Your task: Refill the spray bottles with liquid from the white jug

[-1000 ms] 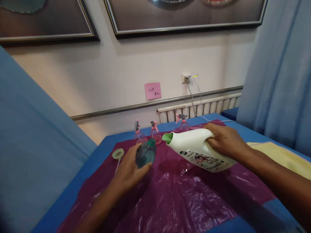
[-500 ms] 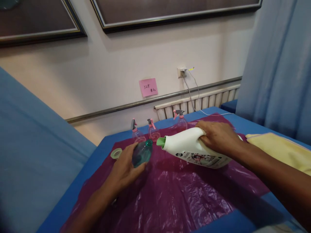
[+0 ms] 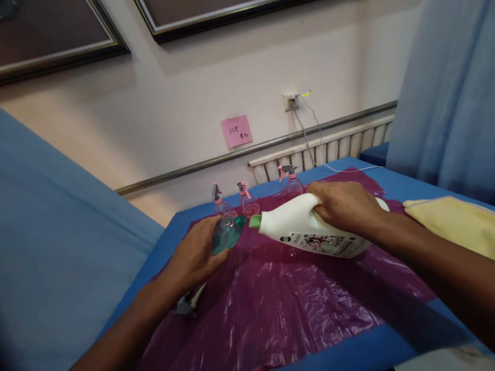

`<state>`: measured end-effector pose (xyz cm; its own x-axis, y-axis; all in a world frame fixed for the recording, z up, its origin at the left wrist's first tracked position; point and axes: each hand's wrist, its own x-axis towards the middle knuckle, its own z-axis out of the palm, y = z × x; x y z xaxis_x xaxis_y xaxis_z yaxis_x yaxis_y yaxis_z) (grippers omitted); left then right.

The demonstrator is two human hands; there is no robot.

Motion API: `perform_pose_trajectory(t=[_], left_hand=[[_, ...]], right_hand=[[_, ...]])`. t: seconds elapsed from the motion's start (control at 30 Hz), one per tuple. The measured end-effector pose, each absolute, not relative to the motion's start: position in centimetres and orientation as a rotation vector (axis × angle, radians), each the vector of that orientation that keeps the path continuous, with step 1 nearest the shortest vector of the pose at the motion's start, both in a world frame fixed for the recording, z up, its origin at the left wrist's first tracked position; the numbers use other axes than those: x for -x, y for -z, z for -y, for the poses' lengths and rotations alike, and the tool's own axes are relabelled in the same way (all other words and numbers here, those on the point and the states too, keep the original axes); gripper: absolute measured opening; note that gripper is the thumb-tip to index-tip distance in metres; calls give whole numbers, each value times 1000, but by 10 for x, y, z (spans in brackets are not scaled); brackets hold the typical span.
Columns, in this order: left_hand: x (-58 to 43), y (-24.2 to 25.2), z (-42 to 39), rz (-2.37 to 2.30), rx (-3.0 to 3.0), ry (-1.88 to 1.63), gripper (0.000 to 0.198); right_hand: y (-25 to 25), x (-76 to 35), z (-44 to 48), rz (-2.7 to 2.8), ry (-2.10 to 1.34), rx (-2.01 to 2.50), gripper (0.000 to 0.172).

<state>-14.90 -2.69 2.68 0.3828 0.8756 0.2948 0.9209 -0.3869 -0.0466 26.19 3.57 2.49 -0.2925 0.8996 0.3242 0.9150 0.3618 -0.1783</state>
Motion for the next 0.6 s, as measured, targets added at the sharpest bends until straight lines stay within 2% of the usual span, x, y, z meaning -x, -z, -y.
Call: perform_pose_trajectory(t=[0.3,0.6], left_hand=[[147,-42,30,1607,2408,201,78],[140,-47,31,1574,2407,127,76]], right_hand=[[-30,-255,-36,2303,68,1686,23],[-33,-253,-35,2325,60,1710,19]])
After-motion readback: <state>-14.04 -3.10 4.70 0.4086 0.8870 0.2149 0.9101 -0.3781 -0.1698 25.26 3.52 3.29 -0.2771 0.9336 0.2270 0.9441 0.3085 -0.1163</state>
